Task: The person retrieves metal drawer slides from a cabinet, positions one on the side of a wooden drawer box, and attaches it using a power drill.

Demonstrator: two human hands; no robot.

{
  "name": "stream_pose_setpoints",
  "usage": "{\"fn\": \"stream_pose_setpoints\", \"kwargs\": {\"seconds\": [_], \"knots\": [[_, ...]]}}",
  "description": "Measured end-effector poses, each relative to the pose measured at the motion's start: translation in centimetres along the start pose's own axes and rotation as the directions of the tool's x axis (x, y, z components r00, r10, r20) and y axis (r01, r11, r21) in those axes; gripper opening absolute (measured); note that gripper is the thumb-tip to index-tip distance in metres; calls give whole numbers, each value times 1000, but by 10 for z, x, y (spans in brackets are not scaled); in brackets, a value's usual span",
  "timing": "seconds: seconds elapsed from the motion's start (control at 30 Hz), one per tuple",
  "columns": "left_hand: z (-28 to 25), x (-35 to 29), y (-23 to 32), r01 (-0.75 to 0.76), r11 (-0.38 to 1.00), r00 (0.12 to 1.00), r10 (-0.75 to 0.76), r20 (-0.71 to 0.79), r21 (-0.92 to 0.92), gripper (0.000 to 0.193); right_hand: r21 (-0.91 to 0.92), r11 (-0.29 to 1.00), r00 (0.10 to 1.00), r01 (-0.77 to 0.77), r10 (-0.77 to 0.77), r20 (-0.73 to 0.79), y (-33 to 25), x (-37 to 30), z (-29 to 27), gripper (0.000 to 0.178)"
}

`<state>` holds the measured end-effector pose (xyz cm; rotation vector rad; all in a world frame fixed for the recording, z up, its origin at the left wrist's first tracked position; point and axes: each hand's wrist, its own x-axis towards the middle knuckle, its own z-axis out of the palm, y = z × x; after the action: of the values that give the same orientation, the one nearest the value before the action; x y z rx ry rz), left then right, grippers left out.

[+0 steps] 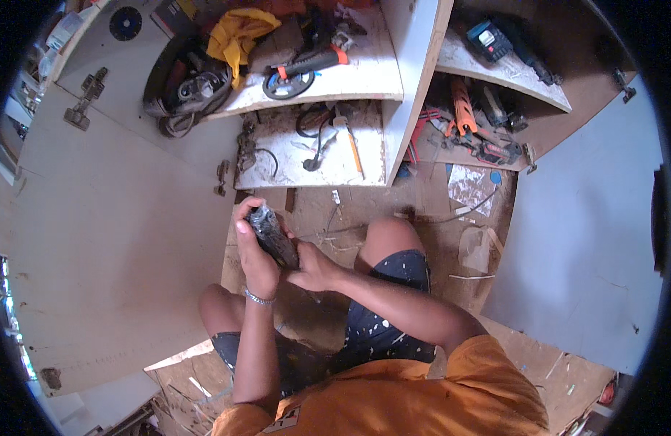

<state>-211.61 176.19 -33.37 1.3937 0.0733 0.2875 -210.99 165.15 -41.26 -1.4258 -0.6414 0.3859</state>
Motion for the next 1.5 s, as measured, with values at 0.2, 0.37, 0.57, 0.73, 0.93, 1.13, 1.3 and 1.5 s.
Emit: {"fn": "stream_pose_setpoints", "kwargs": {"seconds": [0.2, 0.37, 0.57, 0.73, 0.93, 1.13, 1.3, 1.5], "knots": [[-3, -14, -18, -2, 990, 998, -7, -62, -140, 61, -79, 997, 998, 1, -5, -61, 23, -7, 2, 41], [-19, -17, -20, 81, 992, 992, -89, 88, 100, 81, -49, 979, 980, -199, 199, 14, 10, -8, -6, 51], [-66, -45, -47, 145, 872, 911, -302, 281, 467, 101, 50, 974, 968, -219, 223, -117, -17, -10, -10, 23], [-40, -83, -60, 249, 792, 756, -519, 398, 558, 91, 445, 805, 839, -393, 512, -185, -26, -22, -18, 28], [-17, -94, -40, 496, 695, 694, -678, 243, 520, 69, 721, 605, 687, -338, 682, -250, -32, -38, -24, 37], [-12, -143, -32, 605, 722, 716, -678, 168, 335, 73, 632, 591, 625, -502, 753, -208, -41, -47, 2, 45], [-3, -150, -24, 773, 555, 626, -747, 225, -308, 51, 519, 472, 453, -713, 875, -173, -41, -41, 10, 47], [-9, -143, -39, 793, 190, 462, -807, 368, -578, 36, 489, 428, 395, -760, 902, -176, -17, -39, -2, 41]]}}
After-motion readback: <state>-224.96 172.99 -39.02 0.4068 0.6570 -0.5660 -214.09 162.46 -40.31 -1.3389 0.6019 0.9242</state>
